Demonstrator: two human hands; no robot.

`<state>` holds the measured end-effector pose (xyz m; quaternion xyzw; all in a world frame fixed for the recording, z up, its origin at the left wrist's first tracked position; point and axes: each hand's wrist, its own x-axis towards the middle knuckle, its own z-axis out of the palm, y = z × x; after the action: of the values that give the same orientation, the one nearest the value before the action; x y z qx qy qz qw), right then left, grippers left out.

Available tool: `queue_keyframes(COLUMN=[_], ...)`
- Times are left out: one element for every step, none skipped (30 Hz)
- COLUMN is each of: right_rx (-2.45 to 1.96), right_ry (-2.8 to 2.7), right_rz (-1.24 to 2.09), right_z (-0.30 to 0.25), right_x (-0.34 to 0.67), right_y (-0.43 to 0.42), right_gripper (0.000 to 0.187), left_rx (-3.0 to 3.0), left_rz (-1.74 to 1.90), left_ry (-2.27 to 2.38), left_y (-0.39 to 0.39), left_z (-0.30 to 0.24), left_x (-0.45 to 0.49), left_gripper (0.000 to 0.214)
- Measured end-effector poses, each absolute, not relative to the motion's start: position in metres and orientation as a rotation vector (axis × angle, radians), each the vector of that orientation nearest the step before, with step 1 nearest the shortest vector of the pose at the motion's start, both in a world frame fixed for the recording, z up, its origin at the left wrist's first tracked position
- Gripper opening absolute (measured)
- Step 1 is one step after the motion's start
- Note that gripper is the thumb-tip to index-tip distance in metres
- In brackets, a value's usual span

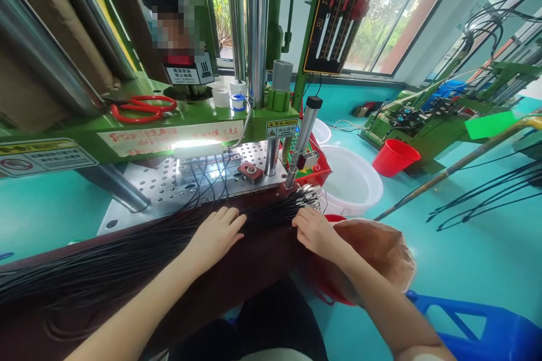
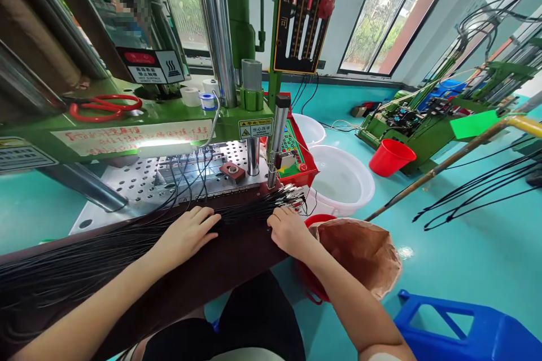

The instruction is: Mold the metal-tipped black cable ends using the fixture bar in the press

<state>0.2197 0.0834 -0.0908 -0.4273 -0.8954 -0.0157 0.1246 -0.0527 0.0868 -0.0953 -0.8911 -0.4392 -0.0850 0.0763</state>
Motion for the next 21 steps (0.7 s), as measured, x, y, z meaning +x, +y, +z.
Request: queue_keyframes(right_rx=[-1.239, -1.247, -1.264, -1.281, -1.297, -1.305, -1.306, -1.301, -1.294, -1.292, -1.294, -1.303, -1.318, -1.338, -1.360, -1.380, -1.396, -1.407, -1.408, -1.390, -1.351], right_ry=[-2.574, -2.543, -2.513, -2.484, -2.457, -2.434, -2.417, -2.403, -2.387, -2.366, -2.345, -2.324, -2.309, -2.304, -2.310, -2.323, -2.334, -2.329, -2.304, -2.260, -2.205], right_rz=[-0.049, -0.054, -0.064, -0.074, -0.084, -0.093, -0.098, -0.101, -0.101, -0.103, -0.106, -0.111, -0.118, -0.130, -0.146, -0.163, -0.180, -0.193, -0.194, -0.179, -0.144], right_z=[-0.094, -0.099, -0.104, -0.108, -0.113, -0.117, -0.119, -0.121, -0.122, -0.121, -0.120, -0.118, -0.115, -0.113, -0.111, -0.109, -0.108, -0.107, -0.107, -0.107, -0.107], right_x=[0.220, 0.219, 0.219, 0.218, 0.218, 0.218, 0.218, 0.218, 0.219, 0.220, 0.222, 0.222, 0.223, 0.223, 0.223, 0.222, 0.220, 0.218, 0.215, 0.211, 0.206], right_y=[0.088, 0.093, 0.096, 0.099, 0.101, 0.103, 0.104, 0.104, 0.104, 0.104, 0.104, 0.104, 0.104, 0.104, 0.104, 0.103, 0.101, 0.099, 0.095, 0.091, 0.085], right_gripper=[0.015, 0.015, 0.016, 0.017, 0.017, 0.018, 0.018, 0.019, 0.019, 0.020, 0.020, 0.020, 0.020, 0.020, 0.019, 0.019, 0.018, 0.018, 0.019, 0.021, 0.023], left_rx=[-2.642, -2.604, -2.567, -2.545, -2.537, -2.542, -2.551, -2.559, -2.564, -2.568, -2.574, -2.588, -2.610, -2.637, -2.663, -2.680, -2.684, -2.676, -2.660, -2.642, -2.623], left_rz=[-0.257, -0.264, -0.273, -0.275, -0.272, -0.260, -0.238, -0.207, -0.170, -0.128, -0.085, -0.050, -0.024, -0.005, 0.008, 0.015, 0.017, 0.017, 0.014, 0.009, 0.004], left_ry=[-1.299, -1.291, -1.298, -1.318, -1.351, -1.388, -1.427, -1.461, -1.488, -1.506, -1.515, -1.515, -1.503, -1.479, -1.448, -1.413, -1.385, -1.371, -1.371, -1.385, -1.412], left_y=[0.085, 0.082, 0.077, 0.071, 0.065, 0.059, 0.054, 0.050, 0.048, 0.048, 0.050, 0.054, 0.057, 0.062, 0.065, 0.068, 0.070, 0.070, 0.070, 0.070, 0.070], left_z=[-0.096, -0.097, -0.097, -0.097, -0.096, -0.096, -0.095, -0.094, -0.093, -0.092, -0.092, -0.091, -0.089, -0.088, -0.086, -0.085, -0.084, -0.084, -0.084, -0.085, -0.087], left_x=[-0.051, -0.049, -0.047, -0.045, -0.042, -0.039, -0.036, -0.032, -0.029, -0.026, -0.024, -0.023, -0.022, -0.022, -0.022, -0.021, -0.021, -0.020, -0.019, -0.018, -0.017], left_gripper=[0.022, 0.022, 0.023, 0.023, 0.022, 0.022, 0.026, 0.034, 0.040, 0.042, 0.037, 0.027, 0.017, 0.011, 0.011, 0.013, 0.016, 0.019, 0.020, 0.020, 0.020])
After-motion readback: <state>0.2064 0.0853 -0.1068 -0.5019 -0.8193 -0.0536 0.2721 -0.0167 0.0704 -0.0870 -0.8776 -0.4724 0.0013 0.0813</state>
